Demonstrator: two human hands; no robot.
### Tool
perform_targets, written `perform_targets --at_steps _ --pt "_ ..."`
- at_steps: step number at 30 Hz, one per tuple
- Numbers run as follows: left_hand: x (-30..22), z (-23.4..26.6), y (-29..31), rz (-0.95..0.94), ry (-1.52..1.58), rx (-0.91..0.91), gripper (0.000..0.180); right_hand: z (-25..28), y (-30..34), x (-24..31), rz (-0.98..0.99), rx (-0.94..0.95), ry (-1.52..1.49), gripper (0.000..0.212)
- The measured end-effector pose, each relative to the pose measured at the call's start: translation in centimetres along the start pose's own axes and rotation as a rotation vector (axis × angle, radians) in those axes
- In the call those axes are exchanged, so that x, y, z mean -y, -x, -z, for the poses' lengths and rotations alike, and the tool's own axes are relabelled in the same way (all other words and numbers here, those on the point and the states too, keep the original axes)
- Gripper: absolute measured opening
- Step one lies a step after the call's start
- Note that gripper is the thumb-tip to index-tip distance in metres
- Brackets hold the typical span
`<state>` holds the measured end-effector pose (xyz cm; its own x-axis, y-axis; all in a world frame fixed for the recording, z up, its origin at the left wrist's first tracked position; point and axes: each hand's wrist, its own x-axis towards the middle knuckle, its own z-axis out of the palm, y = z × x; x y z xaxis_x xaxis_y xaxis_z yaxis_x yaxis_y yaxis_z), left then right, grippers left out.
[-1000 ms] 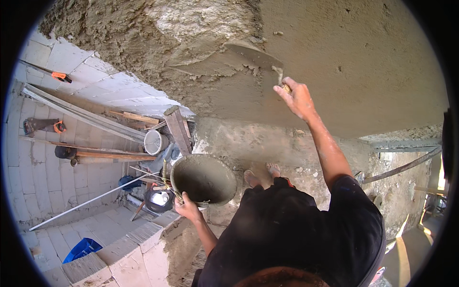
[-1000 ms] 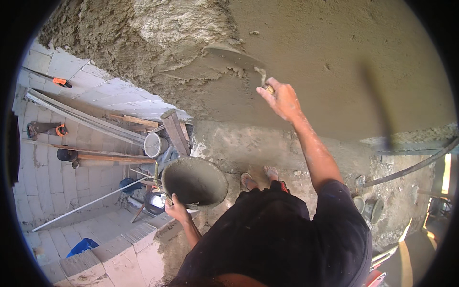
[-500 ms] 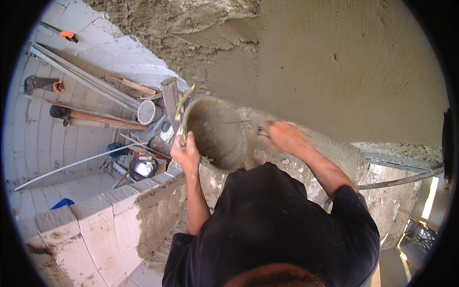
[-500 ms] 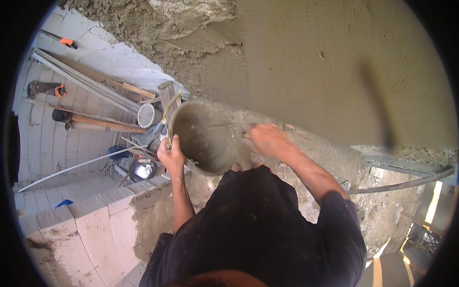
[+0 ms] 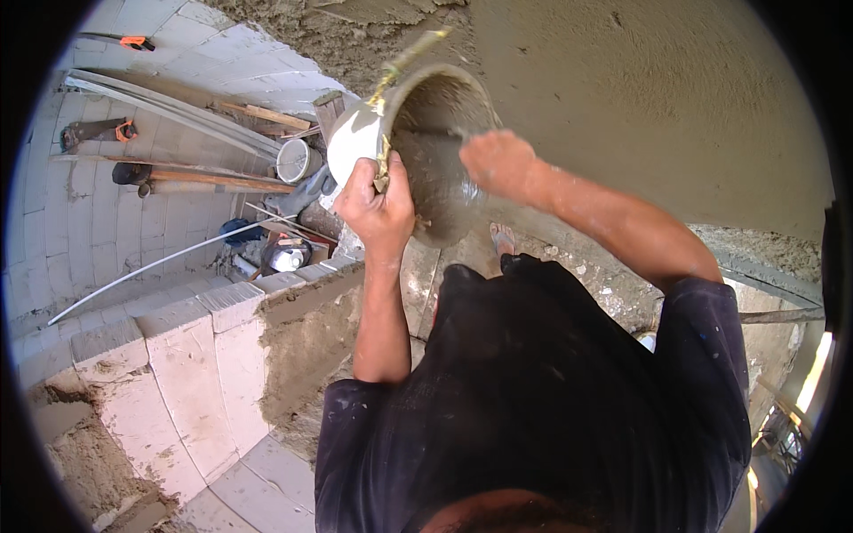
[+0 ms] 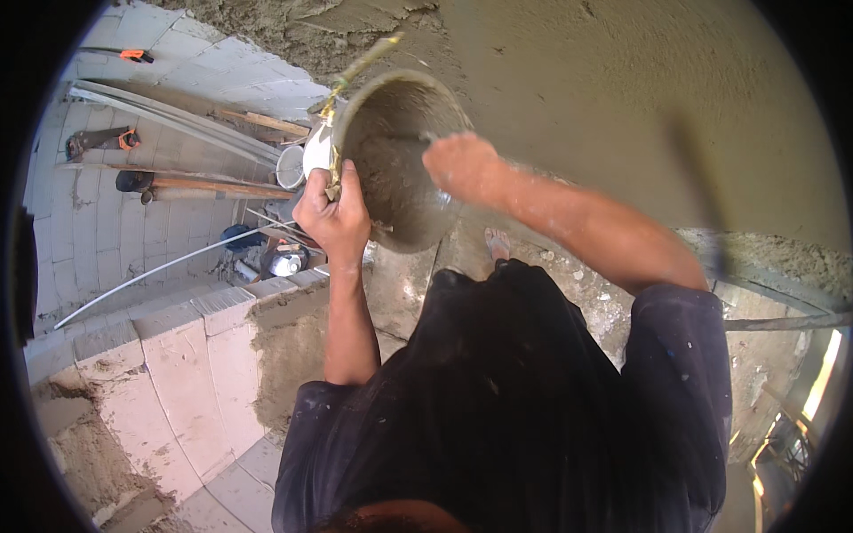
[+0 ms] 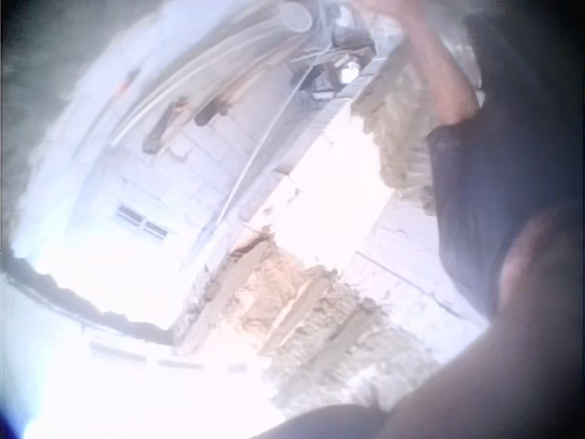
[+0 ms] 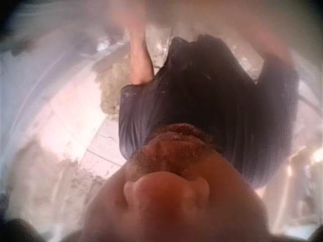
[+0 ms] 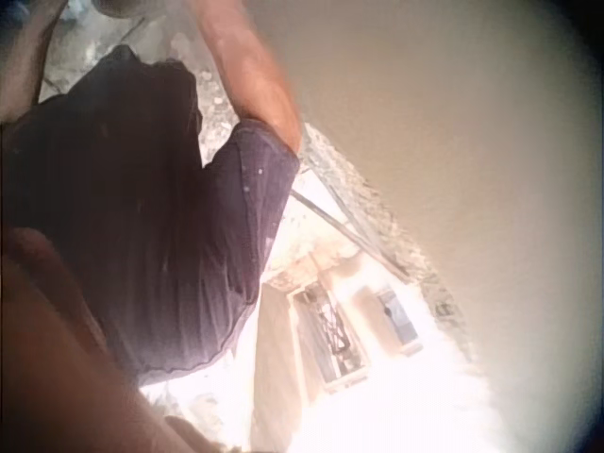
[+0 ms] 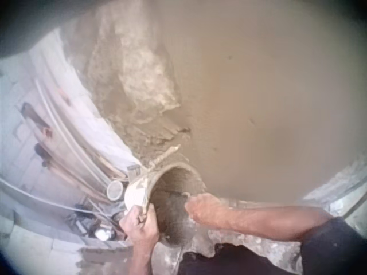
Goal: The person applies plaster to a wall using a trowel and then smooths it with a long wooden straightedge.
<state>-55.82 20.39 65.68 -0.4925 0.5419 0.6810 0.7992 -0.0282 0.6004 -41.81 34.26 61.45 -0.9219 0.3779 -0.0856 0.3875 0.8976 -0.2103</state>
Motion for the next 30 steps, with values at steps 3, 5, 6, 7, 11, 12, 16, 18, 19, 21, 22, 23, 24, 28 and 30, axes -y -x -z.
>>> perform_targets --at_steps 3,5,6,7,11,12,16,18,19,21,22,23,24,28,30 --pt "-1.2 2.9 -0.7 0.121 0.109 0.009 0.021 -2.1 1.8 0.8 0.107 0.191 -0.175 0.020" --pt "-0.7 4.6 0.1 0.186 0.239 0.023 0.027 -3.2 2.4 2.2 0.093 0.405 -0.529 0.022" --pt "-0.4 5.8 0.7 0.222 0.268 0.025 0.028 -3.4 2.9 3.5 0.038 0.539 -0.801 0.023" --pt "-0.1 7.1 1.4 0.260 0.295 0.022 0.029 -3.8 3.3 5.1 -0.022 0.680 -1.067 0.024" --pt "0.3 12.6 4.7 0.352 0.178 -0.076 0.032 -6.8 4.3 10.8 0.097 0.714 -1.439 0.019" --pt "0.9 14.1 6.0 0.411 0.169 -0.138 0.030 -5.9 4.7 11.6 0.084 0.712 -1.503 0.018" --pt "2.8 17.1 11.2 0.551 0.238 -0.481 0.024 -6.1 3.7 13.9 0.113 0.403 -0.860 0.027" --pt "3.4 17.7 13.3 0.592 0.168 -0.505 0.020 -6.9 3.5 13.8 0.167 0.281 -0.579 0.032" --pt "3.7 17.8 13.9 0.612 0.136 -0.516 0.018 -7.4 3.4 13.7 0.196 0.260 -0.548 0.035" --pt "4.7 17.6 16.0 0.632 0.089 -0.523 0.017 -7.6 4.0 14.1 0.204 0.247 -0.474 0.037" --pt "5.2 17.8 17.4 0.636 0.027 -0.520 0.018 -7.2 4.6 14.7 0.185 0.243 -0.425 0.036" --pt "5.8 17.5 18.4 0.636 -0.015 -0.517 0.020 -6.7 5.1 14.8 0.155 0.231 -0.361 0.036" --pt "5.7 17.6 19.2 0.696 -0.033 -0.508 0.022 -6.5 5.6 14.8 0.176 0.240 -0.336 0.034" --pt "7.6 18.8 23.9 0.778 -0.155 -0.577 0.022 -1.9 5.7 14.6 0.380 0.282 -0.377 0.033" --pt "9.1 18.7 26.3 0.874 -0.144 -0.592 0.021 0.1 5.7 12.7 0.601 0.291 -0.512 0.030"
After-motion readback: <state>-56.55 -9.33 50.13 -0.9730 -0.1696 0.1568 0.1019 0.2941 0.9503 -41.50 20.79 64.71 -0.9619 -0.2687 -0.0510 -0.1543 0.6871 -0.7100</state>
